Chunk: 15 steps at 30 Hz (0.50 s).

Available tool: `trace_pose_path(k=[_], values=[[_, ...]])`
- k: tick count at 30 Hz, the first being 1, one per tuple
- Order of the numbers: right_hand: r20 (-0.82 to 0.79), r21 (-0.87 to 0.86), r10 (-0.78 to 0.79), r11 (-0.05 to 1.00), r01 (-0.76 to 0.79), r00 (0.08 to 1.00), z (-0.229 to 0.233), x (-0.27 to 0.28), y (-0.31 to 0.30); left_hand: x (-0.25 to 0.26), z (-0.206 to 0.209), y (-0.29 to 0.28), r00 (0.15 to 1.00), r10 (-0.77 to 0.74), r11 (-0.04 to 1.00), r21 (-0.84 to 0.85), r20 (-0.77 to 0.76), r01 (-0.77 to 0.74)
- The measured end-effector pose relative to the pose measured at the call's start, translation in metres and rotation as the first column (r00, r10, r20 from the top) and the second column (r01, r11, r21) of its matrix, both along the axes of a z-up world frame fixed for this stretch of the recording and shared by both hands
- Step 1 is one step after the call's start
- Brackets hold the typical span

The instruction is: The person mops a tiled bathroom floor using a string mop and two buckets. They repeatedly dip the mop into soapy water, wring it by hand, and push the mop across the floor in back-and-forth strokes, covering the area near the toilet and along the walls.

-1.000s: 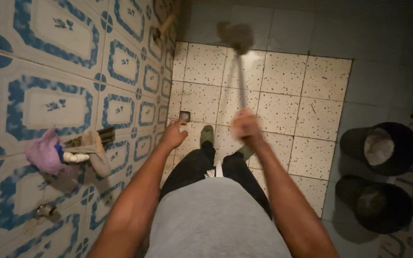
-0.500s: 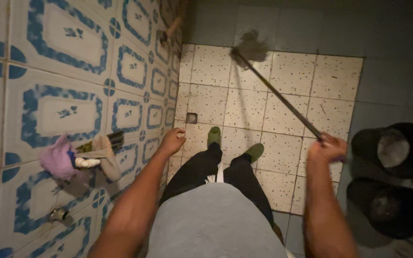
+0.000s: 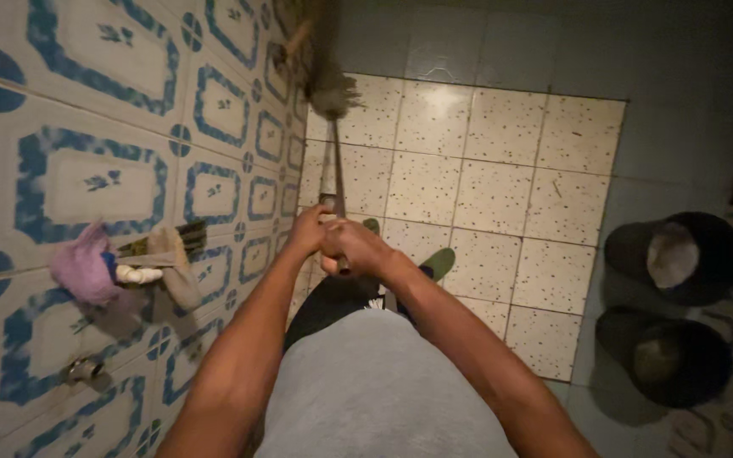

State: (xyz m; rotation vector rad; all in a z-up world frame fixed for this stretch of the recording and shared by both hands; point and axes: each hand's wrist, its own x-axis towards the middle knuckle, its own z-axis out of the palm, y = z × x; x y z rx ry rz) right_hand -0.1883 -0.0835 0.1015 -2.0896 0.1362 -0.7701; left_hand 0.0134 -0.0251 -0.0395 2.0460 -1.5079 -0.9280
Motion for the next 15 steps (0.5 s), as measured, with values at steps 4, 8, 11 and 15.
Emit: trace_pose_path(k=[4, 8, 11, 15], values=[[0.025, 0.066, -0.233, 0.971, 0.231, 0.972, -0.020, -0.061, -0.008, -0.016, 0.021, -0.009, 0.998, 0.046, 0.986, 0.161, -0.044, -0.039], [0.008, -0.115, -0.660, 0.745, 0.657, 0.751, -0.065, -0.184, -0.036, -0.034, 0.037, -0.010, 0.984, 0.049, 0.992, 0.124, -0.173, -0.028], [-0.139, 0.060, -0.914, 0.375, 0.925, 0.380, -0.068, -0.319, -0.022, -0.041, 0.040, -0.011, 0.990, 0.040, 0.995, 0.099, -0.138, -0.027], [-0.107, 0.662, -0.994, -0.047, 0.748, 0.032, -0.034, -0.469, 0.019, -0.040, 0.030, -0.015, 0.988, -0.004, 0.993, 0.114, -0.153, 0.021]])
